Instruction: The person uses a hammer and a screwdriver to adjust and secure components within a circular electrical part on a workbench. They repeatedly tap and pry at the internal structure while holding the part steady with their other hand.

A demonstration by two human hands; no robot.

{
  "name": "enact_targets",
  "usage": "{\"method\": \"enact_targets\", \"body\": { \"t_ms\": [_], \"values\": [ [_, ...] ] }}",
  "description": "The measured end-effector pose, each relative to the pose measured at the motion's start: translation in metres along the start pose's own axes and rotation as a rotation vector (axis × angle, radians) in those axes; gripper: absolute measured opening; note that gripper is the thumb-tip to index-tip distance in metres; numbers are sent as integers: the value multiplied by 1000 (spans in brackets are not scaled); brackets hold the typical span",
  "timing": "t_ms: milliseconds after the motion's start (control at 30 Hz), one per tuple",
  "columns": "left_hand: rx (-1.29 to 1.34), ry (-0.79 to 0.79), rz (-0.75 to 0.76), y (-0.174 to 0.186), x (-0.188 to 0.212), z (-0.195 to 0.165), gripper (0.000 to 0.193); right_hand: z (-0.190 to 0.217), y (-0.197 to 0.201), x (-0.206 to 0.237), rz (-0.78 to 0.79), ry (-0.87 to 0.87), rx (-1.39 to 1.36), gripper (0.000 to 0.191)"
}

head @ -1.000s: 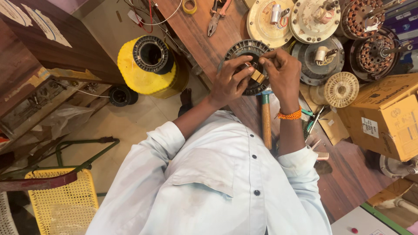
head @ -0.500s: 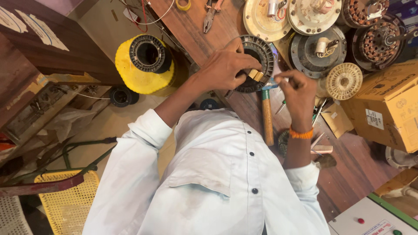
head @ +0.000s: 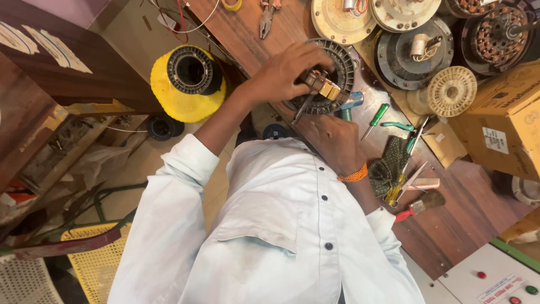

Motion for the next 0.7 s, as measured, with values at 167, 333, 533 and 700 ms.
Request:
{"method": "enact_targets", "body": {
  "t_ms": [167, 333, 533, 700],
  "values": [
    [-384, -218, -165, -29, 34, -24, 87, 9, 18, 0, -25, 61, -35, 11],
    [-334, -105, -552, -55, 42, -35, 73, 22, 43, -2, -4, 127, -54, 17],
    [-283, -111, -709, -55, 44, -30, 65, 7, 55, -32, -44, -2, -46, 12],
    [-287, -135, -738, -54, 46, -30, 65, -6, 50, -65, -54, -14, -126, 10]
  ]
}}
Point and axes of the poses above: each hand's wrist, its own x-axis away from the middle knuckle, its own y-axis out of the back of the hand, z = x × y, the point moved 6 cm from there along -x, towards the middle knuckle, and after that the axes turned 13 degrees about x, right-handed, at the moved point
